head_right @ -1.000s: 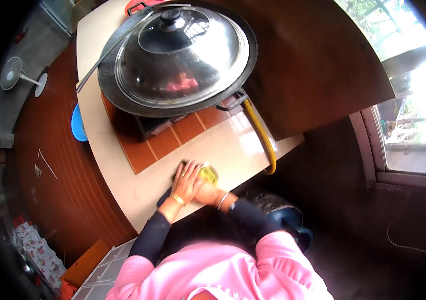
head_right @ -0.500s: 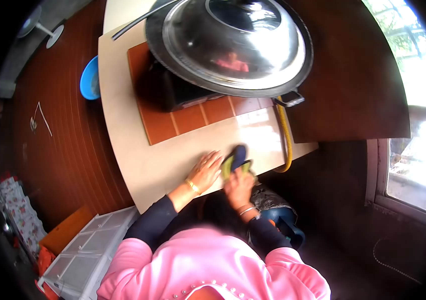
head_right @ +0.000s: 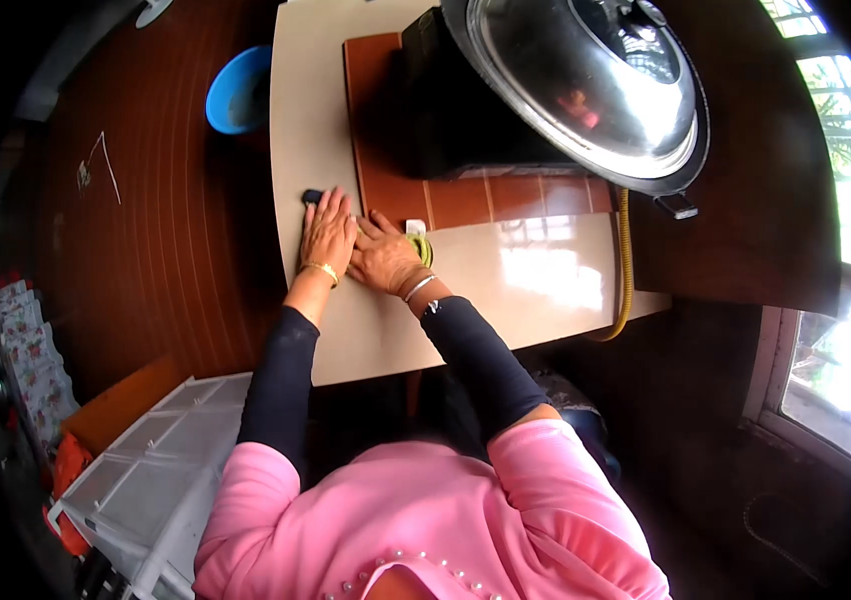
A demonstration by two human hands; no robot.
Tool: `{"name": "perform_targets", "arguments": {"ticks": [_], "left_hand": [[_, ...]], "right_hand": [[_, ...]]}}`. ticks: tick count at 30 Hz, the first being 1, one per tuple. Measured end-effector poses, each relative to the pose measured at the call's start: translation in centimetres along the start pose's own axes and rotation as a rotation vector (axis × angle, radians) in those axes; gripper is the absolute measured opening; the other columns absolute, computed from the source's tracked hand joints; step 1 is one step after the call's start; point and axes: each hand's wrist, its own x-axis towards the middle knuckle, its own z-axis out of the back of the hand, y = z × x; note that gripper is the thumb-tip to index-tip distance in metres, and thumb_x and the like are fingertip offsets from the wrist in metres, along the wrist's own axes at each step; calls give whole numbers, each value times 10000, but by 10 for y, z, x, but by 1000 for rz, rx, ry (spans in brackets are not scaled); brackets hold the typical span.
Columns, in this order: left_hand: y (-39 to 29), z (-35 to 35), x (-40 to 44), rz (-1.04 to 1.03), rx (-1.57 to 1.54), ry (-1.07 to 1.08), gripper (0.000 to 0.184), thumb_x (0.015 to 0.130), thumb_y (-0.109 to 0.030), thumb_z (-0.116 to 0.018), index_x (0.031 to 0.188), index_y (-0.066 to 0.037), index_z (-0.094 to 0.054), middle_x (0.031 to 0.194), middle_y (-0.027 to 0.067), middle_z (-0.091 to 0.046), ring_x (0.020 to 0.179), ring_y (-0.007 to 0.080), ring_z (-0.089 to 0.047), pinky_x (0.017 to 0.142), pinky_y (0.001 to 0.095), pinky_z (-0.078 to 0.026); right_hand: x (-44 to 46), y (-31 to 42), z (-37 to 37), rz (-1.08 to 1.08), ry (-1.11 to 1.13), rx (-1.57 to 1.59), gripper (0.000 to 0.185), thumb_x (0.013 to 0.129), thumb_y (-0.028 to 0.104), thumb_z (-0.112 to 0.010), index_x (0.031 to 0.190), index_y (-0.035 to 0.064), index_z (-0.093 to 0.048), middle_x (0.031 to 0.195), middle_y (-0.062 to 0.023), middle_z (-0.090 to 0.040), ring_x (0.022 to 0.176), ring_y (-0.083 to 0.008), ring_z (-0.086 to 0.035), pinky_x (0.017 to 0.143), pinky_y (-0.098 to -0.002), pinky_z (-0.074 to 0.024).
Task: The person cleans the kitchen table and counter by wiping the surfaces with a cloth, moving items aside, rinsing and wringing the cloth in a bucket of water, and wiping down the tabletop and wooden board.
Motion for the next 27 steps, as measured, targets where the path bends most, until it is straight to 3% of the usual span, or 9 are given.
{"name": "perform_targets", "arguments": {"ticks": [3,7,9,10,15,20,23,25,27], "left_hand": [[1,-9,-45,45,13,-42,465,961,-270,-353,1346,-23,-439,1474,103,-347,1395,237,-251,1144,437,-152],[-16,-14,-171,151,-154,-52,509,959,-260,-322,1397,-4,-357,1494,149,-299,1402,316,-225,1141,491,-119],[-39,-10,-212,171,-161,15,535,951,-258,-300,1403,28,-328,1494,189,-279,1402,358,-211,1133,518,-109],[-51,-11,-219,182,-151,58,545,940,-252,-303,1399,39,-325,1492,202,-276,1404,364,-206,1131,525,-104],[-71,-16,-185,-50,-251,101,590,870,-212,-409,1402,32,-327,1488,196,-288,1396,357,-233,1127,528,-131],[-27,-9,-117,-157,-180,11,548,867,-199,-476,1365,15,-399,1453,163,-358,1385,301,-267,1143,482,-164],[19,5,-66,-73,-65,-34,498,890,-191,-477,1348,-1,-428,1449,154,-366,1381,281,-276,1144,453,-178],[44,16,-48,0,-77,-71,500,897,-166,-472,1361,5,-391,1459,168,-339,1372,305,-283,1126,479,-203],[58,33,-48,149,-406,-177,562,903,-168,-499,1408,-1,-317,1485,174,-293,1362,340,-296,1113,430,-254]], "right_hand": [[-14,37,-3,-65,-43,21,354,797,327,-609,1074,111,-657,1223,-106,-563,1243,-320,-431,1077,-489,-298],[-75,98,-15,95,-19,266,310,781,259,-620,965,13,-669,1170,-147,-574,1190,-334,-466,1027,-452,-353],[-105,123,-5,-43,-90,441,295,772,213,-638,990,15,-648,1171,-117,-581,1180,-316,-476,1004,-436,-387],[-120,123,-1,46,-84,346,293,765,220,-651,995,38,-654,1175,-95,-582,1203,-311,-466,1004,-450,-388],[-148,103,7,18,-67,272,333,706,202,-660,999,43,-670,1146,-107,-594,1216,-318,-478,1027,-478,-387],[-90,85,-4,-86,-53,211,339,774,249,-649,1061,68,-643,1214,-127,-566,1270,-350,-416,1047,-518,-328],[-20,74,-19,-116,-134,154,349,781,248,-628,1074,58,-642,1247,-142,-545,1268,-355,-409,1057,-513,-309],[18,71,-25,-78,-95,29,301,799,209,-580,1054,63,-644,1220,-133,-554,1221,-339,-448,1010,-460,-365],[29,64,-26,-124,-79,20,285,806,160,-550,1068,82,-631,1214,-127,-552,1173,-327,-480,954,-430,-407]]}}
